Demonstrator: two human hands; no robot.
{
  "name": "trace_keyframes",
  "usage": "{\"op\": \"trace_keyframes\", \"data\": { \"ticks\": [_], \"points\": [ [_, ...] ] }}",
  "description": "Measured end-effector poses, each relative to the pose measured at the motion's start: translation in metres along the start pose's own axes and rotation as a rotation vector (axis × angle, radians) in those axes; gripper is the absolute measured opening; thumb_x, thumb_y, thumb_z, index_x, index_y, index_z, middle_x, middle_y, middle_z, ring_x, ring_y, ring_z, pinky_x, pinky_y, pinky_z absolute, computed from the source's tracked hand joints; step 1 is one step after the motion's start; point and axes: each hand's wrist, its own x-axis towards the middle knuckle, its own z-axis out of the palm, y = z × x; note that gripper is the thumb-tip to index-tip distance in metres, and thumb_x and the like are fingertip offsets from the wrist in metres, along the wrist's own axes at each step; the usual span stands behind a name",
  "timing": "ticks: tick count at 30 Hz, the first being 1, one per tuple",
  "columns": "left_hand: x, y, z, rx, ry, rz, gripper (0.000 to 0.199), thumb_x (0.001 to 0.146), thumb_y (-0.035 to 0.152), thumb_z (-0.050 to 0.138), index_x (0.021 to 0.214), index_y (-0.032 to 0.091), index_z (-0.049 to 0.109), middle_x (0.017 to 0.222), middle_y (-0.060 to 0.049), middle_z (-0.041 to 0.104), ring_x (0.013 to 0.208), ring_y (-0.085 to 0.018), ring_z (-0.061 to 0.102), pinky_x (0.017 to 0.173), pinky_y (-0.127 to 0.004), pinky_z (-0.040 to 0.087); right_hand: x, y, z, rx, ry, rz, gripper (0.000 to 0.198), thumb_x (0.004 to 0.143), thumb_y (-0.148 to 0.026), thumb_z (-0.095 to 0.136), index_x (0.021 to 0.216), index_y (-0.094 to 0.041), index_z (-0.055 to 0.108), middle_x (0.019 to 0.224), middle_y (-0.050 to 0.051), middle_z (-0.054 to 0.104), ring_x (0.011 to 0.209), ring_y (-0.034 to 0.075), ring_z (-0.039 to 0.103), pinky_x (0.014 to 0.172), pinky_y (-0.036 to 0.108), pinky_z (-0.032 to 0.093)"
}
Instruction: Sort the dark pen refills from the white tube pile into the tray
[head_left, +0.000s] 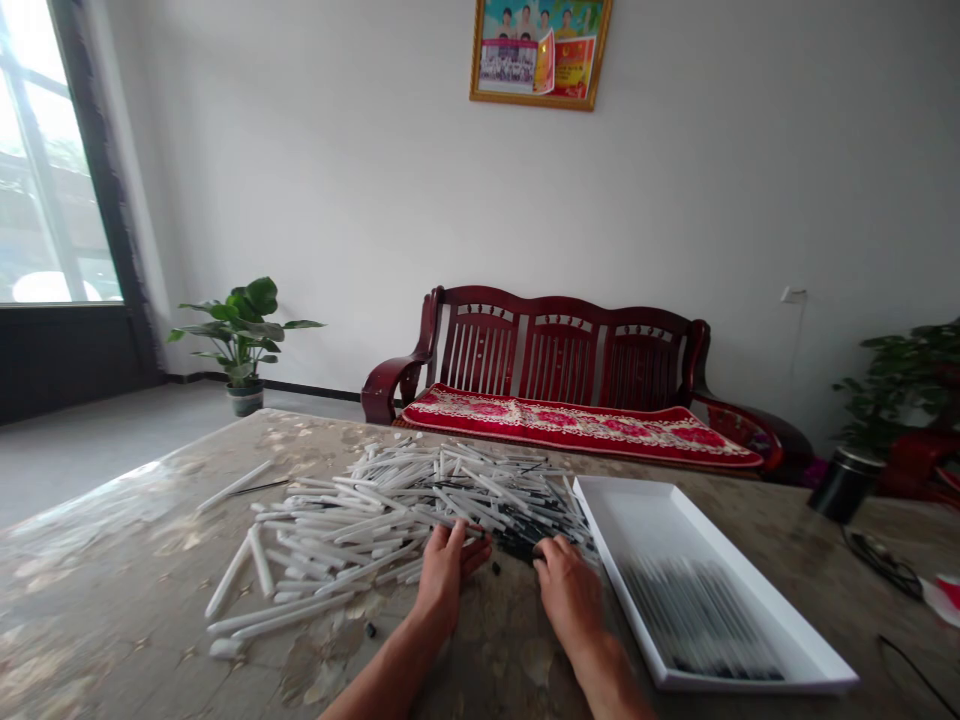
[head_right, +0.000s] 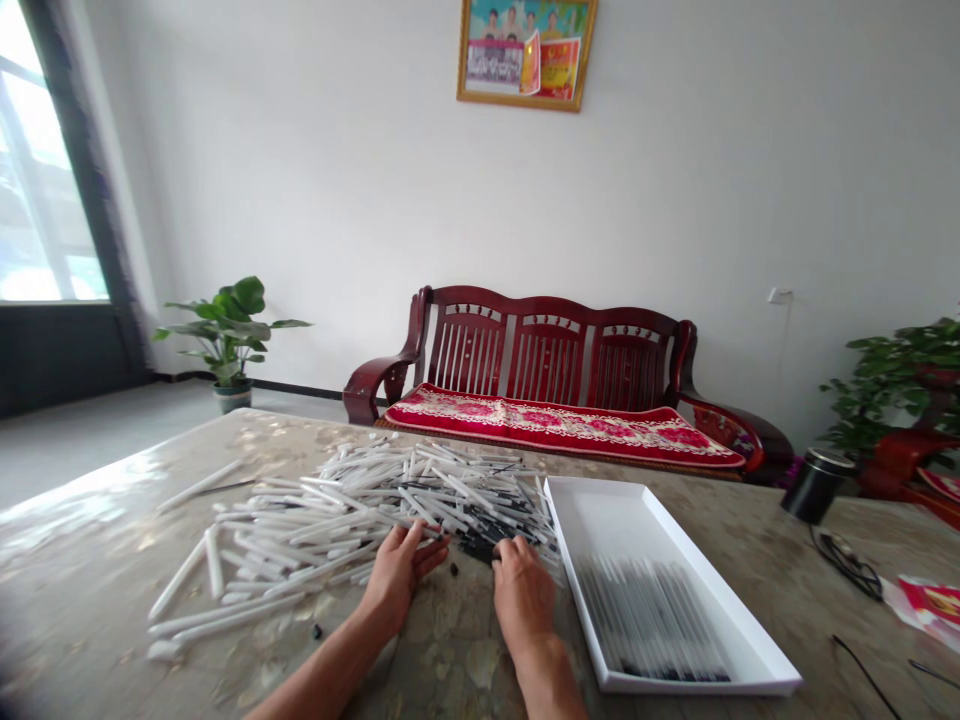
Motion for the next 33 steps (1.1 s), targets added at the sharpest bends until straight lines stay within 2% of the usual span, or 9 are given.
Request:
{"op": "trace_keyframes", "data": {
  "ticks": [3,5,9,12,18,22,25,29,33],
  "points": [
    [0.002,0.005,-0.003,0.007,0.055,0.050,0.031,0.073,0.042,0.073,0.081,0.019,0.054,0.076,-0.001,0.067,0.065,-0.018,0.072,0.061,-0.031,0.059,0.001,0.003,0.002,0.030,0.062,0.001,0.020,0.088,-0.013,0.056,0.101,-0.024,0.067,0.103,0.005,0.068,0.097,0.021,0.065,0.077,0.028,0.044],
    [0.005,0.009,-0.006,0.006,0.124,0.113,0.031,0.073,0.044,0.069,0.084,0.019,0.055,0.070,0.002,0.063,0.060,-0.016,0.068,0.058,-0.030,0.057,-0.001,0.001,0.001,0.102,0.098,-0.049,0.023,0.090,-0.012,0.053,0.103,-0.025,0.067,0.104,0.004,0.068,0.098,0.020,0.065,0.080,0.028,0.044],
    [0.015,0.018,-0.014,0.048,0.260,0.261,0.033,0.072,0.047,0.062,0.090,0.020,0.058,0.061,0.007,0.054,0.048,-0.011,0.056,0.048,-0.024,0.049,-0.009,-0.018,-0.002,0.230,0.070,-0.266,0.030,0.088,-0.007,0.051,0.097,-0.028,0.070,0.096,0.000,0.068,0.095,0.016,0.062,0.082,0.025,0.043],
    [0.020,0.024,-0.019,0.086,0.318,0.319,0.037,0.070,0.051,0.059,0.089,0.020,0.059,0.061,0.007,0.051,0.046,-0.011,0.051,0.045,-0.024,0.044,-0.014,-0.033,-0.003,0.202,0.001,-0.378,0.027,0.087,-0.008,0.055,0.087,-0.029,0.072,0.090,-0.001,0.067,0.092,0.017,0.060,0.079,0.026,0.042],
    [0.021,0.026,-0.019,0.255,0.290,0.388,0.037,0.070,0.056,0.057,0.080,0.020,0.057,0.062,0.006,0.050,0.052,-0.013,0.051,0.049,-0.025,0.044,-0.010,-0.030,0.003,0.126,0.040,-0.223,0.027,0.085,-0.007,0.057,0.098,-0.027,0.071,0.100,0.002,0.068,0.098,0.022,0.059,0.086,0.030,0.043],
    [0.018,0.031,-0.018,0.511,0.170,0.440,0.028,0.079,0.049,0.052,0.079,0.022,0.053,0.065,0.002,0.056,0.059,-0.017,0.057,0.056,-0.028,0.046,-0.010,-0.028,0.004,0.196,0.059,-0.210,0.032,0.089,-0.007,0.050,0.102,-0.026,0.071,0.100,0.002,0.068,0.098,0.020,0.060,0.087,0.028,0.043],
    [0.012,0.043,-0.020,0.900,0.155,0.473,0.017,0.088,0.030,0.040,0.088,0.023,0.055,0.076,-0.002,0.063,0.069,-0.019,0.062,0.064,-0.029,0.045,-0.012,-0.035,0.003,0.256,0.050,-0.269,0.037,0.088,-0.004,0.047,0.104,-0.027,0.071,0.099,0.001,0.068,0.097,0.018,0.060,0.088,0.026,0.043],
    [0.002,0.057,-0.022,1.520,0.083,0.502,0.024,0.088,0.016,0.039,0.096,0.023,0.060,0.100,-0.006,0.067,0.091,-0.021,0.064,0.074,-0.030,0.042,-0.013,-0.043,0.003,0.294,0.016,-0.300,0.037,0.085,-0.004,0.049,0.102,-0.028,0.072,0.098,0.001,0.069,0.097,0.018,0.061,0.087,0.025,0.044],
    [0.000,0.059,-0.026,1.807,-0.082,0.510,0.035,0.083,0.009,0.045,0.105,0.027,0.065,0.104,-0.006,0.065,0.100,-0.020,0.062,0.080,-0.028,0.042,-0.012,-0.041,0.006,0.321,0.020,-0.263,0.036,0.084,-0.005,0.048,0.099,-0.027,0.073,0.097,0.002,0.070,0.096,0.018,0.063,0.086,0.025,0.046]
  ]
}}
